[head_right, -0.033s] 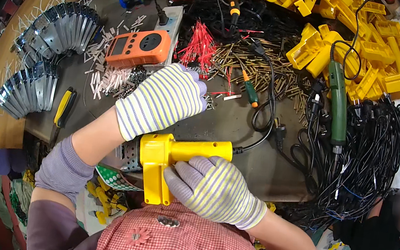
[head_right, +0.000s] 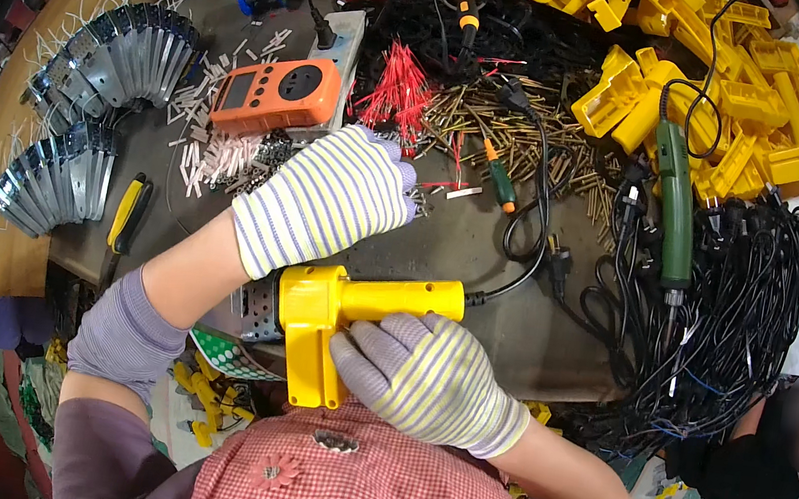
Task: Assembling components into yellow plastic housings and performing soldering tasks at a workbench.
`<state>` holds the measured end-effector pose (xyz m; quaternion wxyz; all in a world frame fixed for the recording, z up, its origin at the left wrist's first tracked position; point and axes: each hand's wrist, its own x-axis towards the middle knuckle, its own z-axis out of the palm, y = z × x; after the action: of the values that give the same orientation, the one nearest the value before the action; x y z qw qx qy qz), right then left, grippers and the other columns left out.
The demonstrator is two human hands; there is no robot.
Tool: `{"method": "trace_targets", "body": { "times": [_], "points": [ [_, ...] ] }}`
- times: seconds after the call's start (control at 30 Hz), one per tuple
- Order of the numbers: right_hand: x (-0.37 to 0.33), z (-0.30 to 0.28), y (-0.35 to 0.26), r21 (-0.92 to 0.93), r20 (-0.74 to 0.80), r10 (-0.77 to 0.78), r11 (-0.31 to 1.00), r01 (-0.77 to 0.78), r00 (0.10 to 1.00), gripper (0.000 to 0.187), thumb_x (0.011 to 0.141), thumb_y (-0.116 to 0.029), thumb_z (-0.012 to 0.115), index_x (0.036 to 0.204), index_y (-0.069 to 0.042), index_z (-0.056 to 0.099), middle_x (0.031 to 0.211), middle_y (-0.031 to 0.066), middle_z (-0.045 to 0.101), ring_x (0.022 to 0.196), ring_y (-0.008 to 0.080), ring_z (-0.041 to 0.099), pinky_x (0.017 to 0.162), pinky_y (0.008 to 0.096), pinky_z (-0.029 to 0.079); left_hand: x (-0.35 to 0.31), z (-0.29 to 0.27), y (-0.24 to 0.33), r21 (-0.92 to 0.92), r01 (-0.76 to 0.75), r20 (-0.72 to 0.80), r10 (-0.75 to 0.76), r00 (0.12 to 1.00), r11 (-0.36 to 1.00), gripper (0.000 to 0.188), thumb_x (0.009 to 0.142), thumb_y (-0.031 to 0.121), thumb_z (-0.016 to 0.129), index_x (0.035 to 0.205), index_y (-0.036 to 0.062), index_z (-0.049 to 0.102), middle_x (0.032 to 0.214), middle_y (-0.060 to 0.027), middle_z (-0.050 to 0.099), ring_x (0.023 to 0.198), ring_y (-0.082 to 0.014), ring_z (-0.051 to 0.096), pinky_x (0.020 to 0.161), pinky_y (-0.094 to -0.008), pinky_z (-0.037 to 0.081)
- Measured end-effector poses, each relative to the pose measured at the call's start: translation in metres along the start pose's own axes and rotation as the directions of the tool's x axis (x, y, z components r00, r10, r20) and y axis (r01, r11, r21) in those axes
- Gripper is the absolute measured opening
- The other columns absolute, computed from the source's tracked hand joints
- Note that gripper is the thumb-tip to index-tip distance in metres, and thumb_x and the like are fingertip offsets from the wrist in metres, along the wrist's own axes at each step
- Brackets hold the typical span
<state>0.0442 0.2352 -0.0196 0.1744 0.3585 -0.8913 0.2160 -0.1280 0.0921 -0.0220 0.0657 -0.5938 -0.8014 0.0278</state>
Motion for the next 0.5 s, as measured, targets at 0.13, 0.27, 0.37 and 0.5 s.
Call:
{"method": "trace_targets", "body": {
  "times": [0.13, 0.27, 0.37, 0.5],
  "points": [
    [-0.011, 0.014, -0.011, 0.005, -0.038, 0.135, 0.991, -0.134, 0.99, 0.034, 0.078, -0.017, 0.067, 0.109, -0.006, 0.069, 0.098, 0.0068, 0.069, 0.082, 0.0223, 0.069, 0.065, 0.0353, 0.057, 0.0, -0.008, -0.001, -0.041, -0.028, -0.024, 0.027, 0.999, 0.999, 0.011, 0.081, 0.017, 0.066, 0.087, 0.0094, 0.071, 0.087, -0.0101, 0.066, 0.085, -0.0293, 0.066, 0.074, -0.0422, 0.053],
    [-0.016, 0.026, -0.015, -0.001, -0.085, 0.215, 0.976, -0.216, 0.973, 0.029, 0.077, -0.018, 0.068, 0.104, -0.008, 0.068, 0.093, 0.0058, 0.066, 0.079, 0.0227, 0.067, 0.064, 0.0358, 0.055, -0.035, -0.032, -0.008, -0.526, -0.042, -0.152, -0.045, 0.987, 0.849, 0.014, 0.078, 0.01, 0.072, 0.089, 0.0057, 0.065, 0.087, -0.0091, 0.065, 0.084, -0.0308, 0.065, 0.076, -0.0406, 0.053],
    [-0.014, 0.025, -0.017, 0.048, -0.124, 0.257, 0.966, -0.253, 0.959, 0.026, 0.076, -0.02, 0.068, 0.1, -0.009, 0.069, 0.088, 0.0044, 0.063, 0.076, 0.0225, 0.065, 0.064, 0.0358, 0.054, -0.076, -0.044, -0.006, -0.709, 0.068, -0.08, -0.177, 0.981, 0.702, 0.019, 0.079, 0.01, 0.076, 0.094, 0.0057, 0.066, 0.091, -0.0086, 0.066, 0.087, -0.0308, 0.066, 0.079, -0.0372, 0.054],
    [-0.006, 0.009, -0.015, 0.047, -0.056, 0.215, 0.976, -0.212, 0.975, 0.023, 0.077, -0.019, 0.066, 0.097, -0.01, 0.07, 0.087, 0.0036, 0.063, 0.075, 0.0216, 0.065, 0.063, 0.035, 0.054, -0.093, -0.044, -0.004, -0.607, 0.024, -0.077, -0.089, 0.993, 0.795, 0.018, 0.084, 0.012, 0.073, 0.101, 0.0061, 0.067, 0.098, -0.0084, 0.068, 0.093, -0.0314, 0.066, 0.084, -0.0403, 0.053]
  ]
}}
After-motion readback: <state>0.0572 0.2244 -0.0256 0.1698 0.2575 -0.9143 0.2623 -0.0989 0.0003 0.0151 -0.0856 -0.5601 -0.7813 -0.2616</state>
